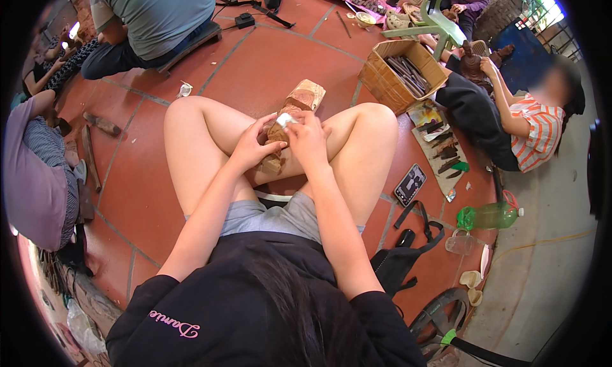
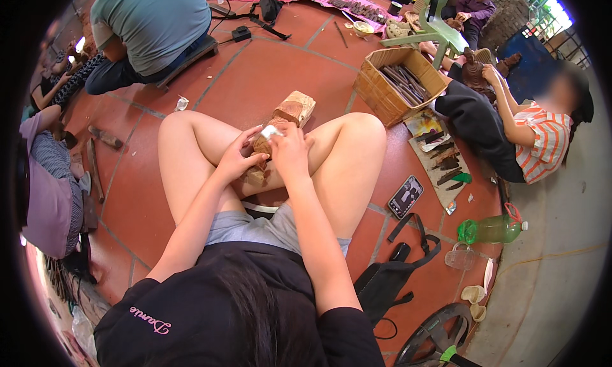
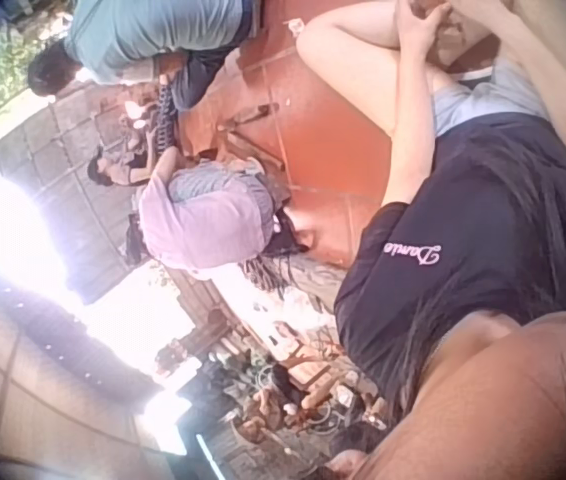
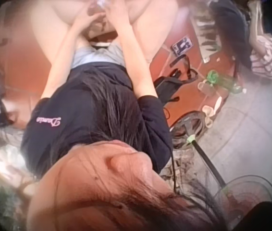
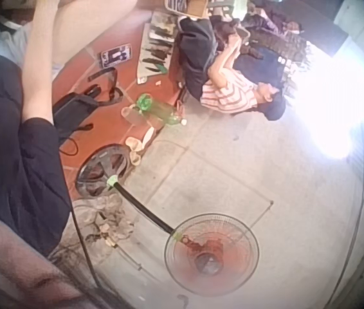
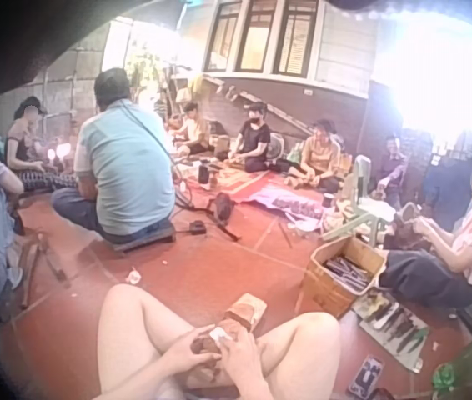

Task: The person sits on the floor and carves a small wooden block using a handheld tool. They repeatedly scrape and shape the block, occasionally pausing to inspect the surface. The task continues throughout the clip with minor adjustments to grip and angle.

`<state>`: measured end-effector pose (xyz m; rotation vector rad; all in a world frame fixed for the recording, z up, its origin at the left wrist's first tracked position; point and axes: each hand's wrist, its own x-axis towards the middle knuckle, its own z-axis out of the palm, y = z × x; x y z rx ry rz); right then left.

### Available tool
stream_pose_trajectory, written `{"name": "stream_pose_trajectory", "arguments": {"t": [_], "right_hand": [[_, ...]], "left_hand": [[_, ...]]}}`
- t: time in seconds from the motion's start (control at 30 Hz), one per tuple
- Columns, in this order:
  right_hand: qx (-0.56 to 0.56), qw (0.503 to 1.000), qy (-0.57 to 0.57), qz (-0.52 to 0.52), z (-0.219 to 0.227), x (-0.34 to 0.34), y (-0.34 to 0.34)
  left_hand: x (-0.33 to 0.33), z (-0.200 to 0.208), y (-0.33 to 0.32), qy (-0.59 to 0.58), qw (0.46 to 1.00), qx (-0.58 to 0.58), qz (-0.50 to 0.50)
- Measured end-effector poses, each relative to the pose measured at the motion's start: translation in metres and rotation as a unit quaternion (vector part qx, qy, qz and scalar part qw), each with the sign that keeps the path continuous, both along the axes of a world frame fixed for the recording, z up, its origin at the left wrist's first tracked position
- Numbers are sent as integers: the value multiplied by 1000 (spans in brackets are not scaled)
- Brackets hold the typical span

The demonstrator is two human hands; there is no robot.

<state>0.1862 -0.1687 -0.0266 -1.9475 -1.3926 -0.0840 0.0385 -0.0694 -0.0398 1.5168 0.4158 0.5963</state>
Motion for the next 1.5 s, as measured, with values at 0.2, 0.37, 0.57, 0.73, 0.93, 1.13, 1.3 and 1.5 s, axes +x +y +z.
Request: {"name": "stream_pose_trajectory", "arguments": {"t": [0.2,0.37,0.57,0.73,0.93,1.13,1.3,1.5], "right_hand": [[7,1000,-8,15,-3,0,-1],[32,999,-29,-33,-1,0,-1],[18,998,-56,-7,0,1,-1],[14,999,-50,12,1,2,-1],[-3,998,-53,-26,7,1,-2],[10,998,-62,-25,7,3,-2],[6,998,-58,6,2,4,-1],[1,999,-35,9,2,4,-1]], "left_hand": [[-1,-3,2,11,999,43,6],[-1,0,0,20,1000,-19,-13],[-1,1,1,45,998,32,3],[1,-3,1,0,1000,11,-1],[-2,-1,2,55,998,27,-1],[-1,0,2,28,999,-8,-14],[1,-2,1,-5,999,36,0],[0,-5,2,15,999,-40,-17]]}}
